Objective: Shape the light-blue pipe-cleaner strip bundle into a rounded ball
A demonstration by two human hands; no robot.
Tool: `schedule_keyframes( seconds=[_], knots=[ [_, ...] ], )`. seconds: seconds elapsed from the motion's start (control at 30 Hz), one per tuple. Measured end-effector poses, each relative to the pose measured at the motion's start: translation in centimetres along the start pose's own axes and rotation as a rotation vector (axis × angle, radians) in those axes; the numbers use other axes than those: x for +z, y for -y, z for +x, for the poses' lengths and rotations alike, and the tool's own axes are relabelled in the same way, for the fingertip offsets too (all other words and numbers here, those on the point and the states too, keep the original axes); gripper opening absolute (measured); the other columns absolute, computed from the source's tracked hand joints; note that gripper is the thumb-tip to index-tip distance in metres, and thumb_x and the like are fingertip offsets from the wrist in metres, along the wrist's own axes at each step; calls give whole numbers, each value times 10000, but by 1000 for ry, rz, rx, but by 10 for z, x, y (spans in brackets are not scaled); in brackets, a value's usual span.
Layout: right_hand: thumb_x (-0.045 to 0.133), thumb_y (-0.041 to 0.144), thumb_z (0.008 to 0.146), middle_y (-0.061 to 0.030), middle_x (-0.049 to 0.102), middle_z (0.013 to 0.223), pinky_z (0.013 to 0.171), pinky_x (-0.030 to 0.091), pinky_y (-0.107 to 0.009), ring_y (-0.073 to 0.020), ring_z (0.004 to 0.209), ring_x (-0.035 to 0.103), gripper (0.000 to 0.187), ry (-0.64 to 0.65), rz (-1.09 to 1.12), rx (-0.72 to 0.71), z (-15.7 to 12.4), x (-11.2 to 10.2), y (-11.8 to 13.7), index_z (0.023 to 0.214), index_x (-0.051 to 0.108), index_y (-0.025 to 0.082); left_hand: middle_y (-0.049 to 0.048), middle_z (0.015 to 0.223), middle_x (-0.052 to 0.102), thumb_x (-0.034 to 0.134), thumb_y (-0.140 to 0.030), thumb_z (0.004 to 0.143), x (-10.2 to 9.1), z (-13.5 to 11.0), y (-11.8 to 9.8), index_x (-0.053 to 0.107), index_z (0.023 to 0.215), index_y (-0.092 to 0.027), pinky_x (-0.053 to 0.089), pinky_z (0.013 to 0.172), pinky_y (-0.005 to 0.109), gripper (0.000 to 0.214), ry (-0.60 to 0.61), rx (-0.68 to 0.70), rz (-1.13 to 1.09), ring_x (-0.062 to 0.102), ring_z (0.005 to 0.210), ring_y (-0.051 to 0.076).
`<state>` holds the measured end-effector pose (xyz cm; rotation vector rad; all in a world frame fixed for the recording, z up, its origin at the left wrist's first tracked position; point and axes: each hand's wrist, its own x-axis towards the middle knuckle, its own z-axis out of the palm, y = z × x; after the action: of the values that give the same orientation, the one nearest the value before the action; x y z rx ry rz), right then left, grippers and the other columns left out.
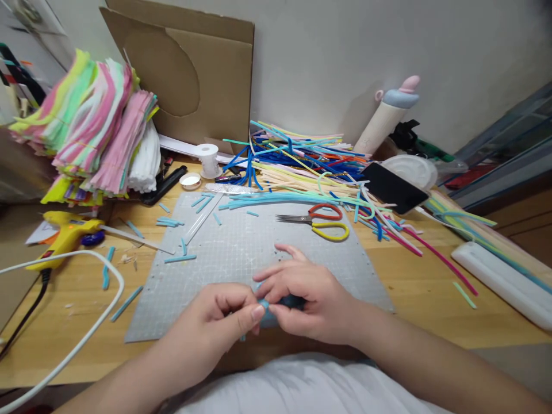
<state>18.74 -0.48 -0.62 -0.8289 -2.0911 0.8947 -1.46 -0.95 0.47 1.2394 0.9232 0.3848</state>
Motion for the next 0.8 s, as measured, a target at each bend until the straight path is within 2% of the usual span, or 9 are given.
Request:
schedule_keyframes(
  seconds=[0.1, 0.23, 0.33, 0.47, 0.53, 0.7, 0.8],
  knots=[
    [575, 116, 771, 4, 749, 884, 1118, 134, -491, -182, 1029, 660, 124, -27, -123, -110, 4, 0, -8, 812, 596, 231, -43, 517, 413, 492, -496, 837, -4, 3, -9, 482, 589, -174, 242, 500, 234, 407, -36, -34, 214, 351, 511, 98],
    [576, 133, 783, -5, 747, 931, 1111, 155, -498, -194, 1074, 634, 110, -89, -173, -104, 3, 9, -23, 811, 600, 236, -27, 587, 476, 468, -440, 833, -11, 13, -14, 491, 588, -173, 298, 553, 238, 363, -58, -88, 365, 416, 570, 116],
    [589, 143, 771, -20, 709, 981, 1080, 203, -498, -201, 1077, 604, 99, -158, -221, -68, 0, 17, -29, 788, 632, 231, -33, 603, 444, 500, -444, 801, -14, 20, -16, 491, 582, -171, 290, 546, 230, 351, -12, -86, 356, 389, 576, 113],
    [621, 177, 756, -21, 598, 919, 999, 280, -459, -188, 956, 556, 90, -280, -327, -62, -2, 22, -27, 730, 682, 239, -65, 565, 364, 520, -489, 775, -11, 24, -23, 503, 689, -174, 199, 478, 226, 327, -9, -297, 222, 267, 508, 93],
    [618, 179, 764, -14, 570, 874, 973, 285, -445, -186, 928, 527, 100, -309, -363, -83, -2, 22, -24, 726, 686, 242, -77, 541, 336, 514, -512, 776, -9, 24, -23, 477, 710, -184, 172, 460, 230, 336, -6, -354, 181, 245, 484, 90],
    [592, 170, 784, -6, 535, 823, 923, 290, -436, -170, 851, 506, 110, -290, -314, -65, -3, 21, -24, 754, 675, 235, -69, 557, 321, 513, -470, 798, -8, 27, -9, 504, 653, -169, 185, 477, 230, 335, -59, -177, 334, 239, 512, 87],
    [571, 174, 804, -18, 519, 845, 878, 322, -420, -170, 846, 507, 97, -242, -193, -26, -3, 20, -25, 788, 657, 215, -76, 538, 288, 510, -467, 792, -6, 27, -3, 480, 608, -171, 176, 478, 231, 350, -90, -142, 261, 205, 500, 81]
  ],
)
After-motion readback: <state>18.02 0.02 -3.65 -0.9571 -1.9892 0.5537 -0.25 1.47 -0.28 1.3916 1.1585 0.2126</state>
